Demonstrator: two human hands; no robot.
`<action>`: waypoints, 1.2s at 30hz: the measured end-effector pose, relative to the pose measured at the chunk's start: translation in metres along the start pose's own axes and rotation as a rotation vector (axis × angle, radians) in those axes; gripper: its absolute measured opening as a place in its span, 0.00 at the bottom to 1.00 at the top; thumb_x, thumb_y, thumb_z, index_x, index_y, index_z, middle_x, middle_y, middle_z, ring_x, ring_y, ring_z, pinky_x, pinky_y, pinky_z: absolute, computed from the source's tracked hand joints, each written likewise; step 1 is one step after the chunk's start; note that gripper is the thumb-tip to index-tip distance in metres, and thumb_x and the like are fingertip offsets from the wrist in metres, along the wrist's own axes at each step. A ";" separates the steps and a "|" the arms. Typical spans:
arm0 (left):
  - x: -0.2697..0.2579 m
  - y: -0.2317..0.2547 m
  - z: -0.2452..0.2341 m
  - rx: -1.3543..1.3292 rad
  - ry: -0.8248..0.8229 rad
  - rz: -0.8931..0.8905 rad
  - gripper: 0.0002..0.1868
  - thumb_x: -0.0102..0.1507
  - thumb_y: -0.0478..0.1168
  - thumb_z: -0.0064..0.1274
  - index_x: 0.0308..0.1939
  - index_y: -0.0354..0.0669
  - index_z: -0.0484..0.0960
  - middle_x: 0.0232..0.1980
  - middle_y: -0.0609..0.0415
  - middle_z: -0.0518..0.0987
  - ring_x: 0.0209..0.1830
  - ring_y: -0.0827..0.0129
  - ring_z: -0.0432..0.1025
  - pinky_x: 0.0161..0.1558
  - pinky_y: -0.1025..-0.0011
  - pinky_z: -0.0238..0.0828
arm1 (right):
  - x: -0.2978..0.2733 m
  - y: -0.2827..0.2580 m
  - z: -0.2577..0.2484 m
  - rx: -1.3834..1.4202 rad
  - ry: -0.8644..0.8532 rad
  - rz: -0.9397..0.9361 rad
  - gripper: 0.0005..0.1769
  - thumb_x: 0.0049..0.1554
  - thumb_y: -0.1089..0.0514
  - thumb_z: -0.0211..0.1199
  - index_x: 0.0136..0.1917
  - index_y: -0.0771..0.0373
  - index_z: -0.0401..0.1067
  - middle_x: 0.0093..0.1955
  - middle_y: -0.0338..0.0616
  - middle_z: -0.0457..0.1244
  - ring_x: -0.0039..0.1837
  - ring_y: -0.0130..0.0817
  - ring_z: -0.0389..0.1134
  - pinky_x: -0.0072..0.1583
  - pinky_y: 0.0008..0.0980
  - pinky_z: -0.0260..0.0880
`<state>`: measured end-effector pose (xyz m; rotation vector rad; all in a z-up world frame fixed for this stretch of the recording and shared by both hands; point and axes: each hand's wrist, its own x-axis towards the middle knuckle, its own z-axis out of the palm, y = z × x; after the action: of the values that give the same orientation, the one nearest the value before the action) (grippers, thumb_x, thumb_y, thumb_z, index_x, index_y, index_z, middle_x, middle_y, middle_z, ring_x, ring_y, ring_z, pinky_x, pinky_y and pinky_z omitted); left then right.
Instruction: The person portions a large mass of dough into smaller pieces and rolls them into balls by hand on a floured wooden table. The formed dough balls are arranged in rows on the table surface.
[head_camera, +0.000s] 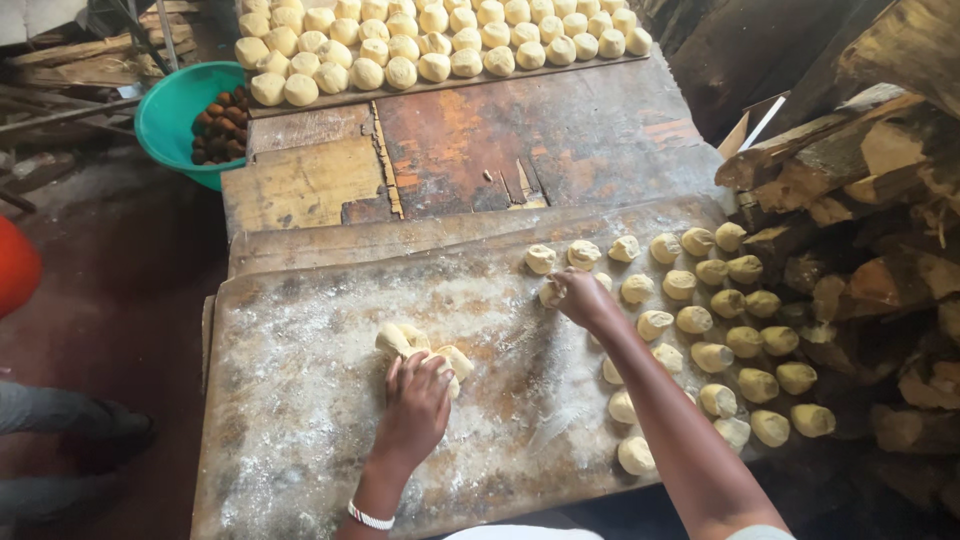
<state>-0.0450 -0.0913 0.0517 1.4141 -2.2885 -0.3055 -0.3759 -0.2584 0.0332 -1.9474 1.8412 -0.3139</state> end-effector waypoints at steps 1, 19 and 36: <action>-0.002 0.001 0.005 -0.011 0.048 -0.030 0.17 0.64 0.39 0.54 0.56 0.38 0.81 0.66 0.48 0.72 0.74 0.55 0.57 0.76 0.49 0.46 | 0.000 0.002 0.001 0.018 0.006 0.046 0.16 0.56 0.63 0.66 0.59 0.57 0.78 0.61 0.45 0.69 0.59 0.39 0.72 0.64 0.35 0.73; 0.021 -0.003 0.033 0.117 -0.072 -0.161 0.24 0.67 0.46 0.48 0.65 0.37 0.74 0.75 0.50 0.64 0.80 0.58 0.50 0.78 0.45 0.36 | -0.001 -0.006 0.007 0.128 0.266 -0.173 0.06 0.56 0.61 0.67 0.47 0.61 0.82 0.56 0.48 0.72 0.54 0.41 0.75 0.57 0.32 0.79; -0.028 -0.016 0.028 -0.028 0.095 -0.128 0.21 0.63 0.39 0.58 0.59 0.36 0.78 0.66 0.48 0.73 0.76 0.56 0.58 0.78 0.53 0.49 | -0.099 -0.115 0.099 0.473 -0.260 -0.292 0.25 0.55 0.58 0.68 0.66 0.59 0.71 0.73 0.52 0.62 0.72 0.44 0.65 0.71 0.38 0.70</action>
<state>-0.0347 -0.0742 0.0136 1.5304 -2.1156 -0.3017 -0.2375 -0.1431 0.0123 -1.8118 1.1876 -0.5084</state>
